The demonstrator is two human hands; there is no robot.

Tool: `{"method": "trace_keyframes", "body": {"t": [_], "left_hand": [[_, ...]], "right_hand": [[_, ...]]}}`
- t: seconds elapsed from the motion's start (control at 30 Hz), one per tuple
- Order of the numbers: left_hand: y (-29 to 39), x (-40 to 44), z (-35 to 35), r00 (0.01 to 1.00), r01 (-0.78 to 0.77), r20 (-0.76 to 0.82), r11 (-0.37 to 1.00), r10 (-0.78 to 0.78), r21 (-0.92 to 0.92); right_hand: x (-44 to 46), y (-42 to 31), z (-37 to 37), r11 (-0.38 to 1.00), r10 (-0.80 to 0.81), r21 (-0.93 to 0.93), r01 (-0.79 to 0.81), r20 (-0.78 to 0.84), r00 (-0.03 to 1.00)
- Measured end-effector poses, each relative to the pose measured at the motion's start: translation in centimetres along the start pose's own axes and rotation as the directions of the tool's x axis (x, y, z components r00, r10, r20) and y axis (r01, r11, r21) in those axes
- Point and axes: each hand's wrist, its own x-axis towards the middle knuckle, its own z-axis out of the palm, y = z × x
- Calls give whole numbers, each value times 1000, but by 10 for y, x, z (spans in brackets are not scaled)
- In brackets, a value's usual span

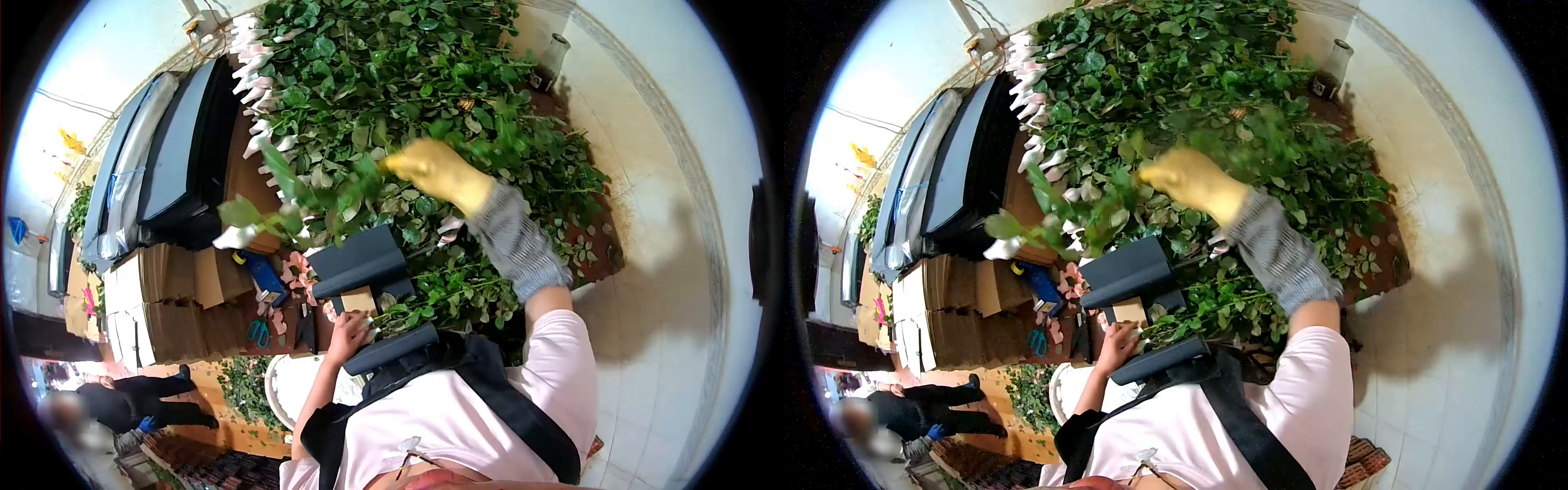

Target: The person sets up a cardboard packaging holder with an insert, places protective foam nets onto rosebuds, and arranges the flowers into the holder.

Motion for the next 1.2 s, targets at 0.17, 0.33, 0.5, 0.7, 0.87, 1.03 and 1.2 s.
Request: {"method": "trace_keyframes", "body": {"t": [0.17, 0.33, 0.5, 0.7, 0.87, 1.03, 1.2], "left_hand": [[-28, -6, 8, 995, 96, -21, 992, -94, 79], [10, 3, -13, 992, 53, 98, 968, -80, 245], [36, 19, -24, 957, -267, 82, 727, 279, 632], [10, 9, -10, 999, -40, 43, 953, 29, 300], [7, 4, -6, 999, -44, 6, 960, 44, 277], [16, 8, -11, 998, -55, 30, 887, 46, 458], [11, 11, -11, 999, -32, 50, 884, 10, 467]], "right_hand": [[-155, -46, 29, 791, 249, 389, -471, 499, 830], [-253, -51, 116, 743, 620, -174, -647, 544, 566], [-291, -73, 141, 595, 719, 397, -699, 125, 683], [-223, -44, 38, 684, 512, 167, -710, 584, 630], [-94, 13, -12, 749, 596, 423, -511, -93, 797], [-5, 162, -7, 691, 497, -306, -655, -456, 738], [-3, 158, 11, 554, 665, -523, -647, -188, 722]]}}
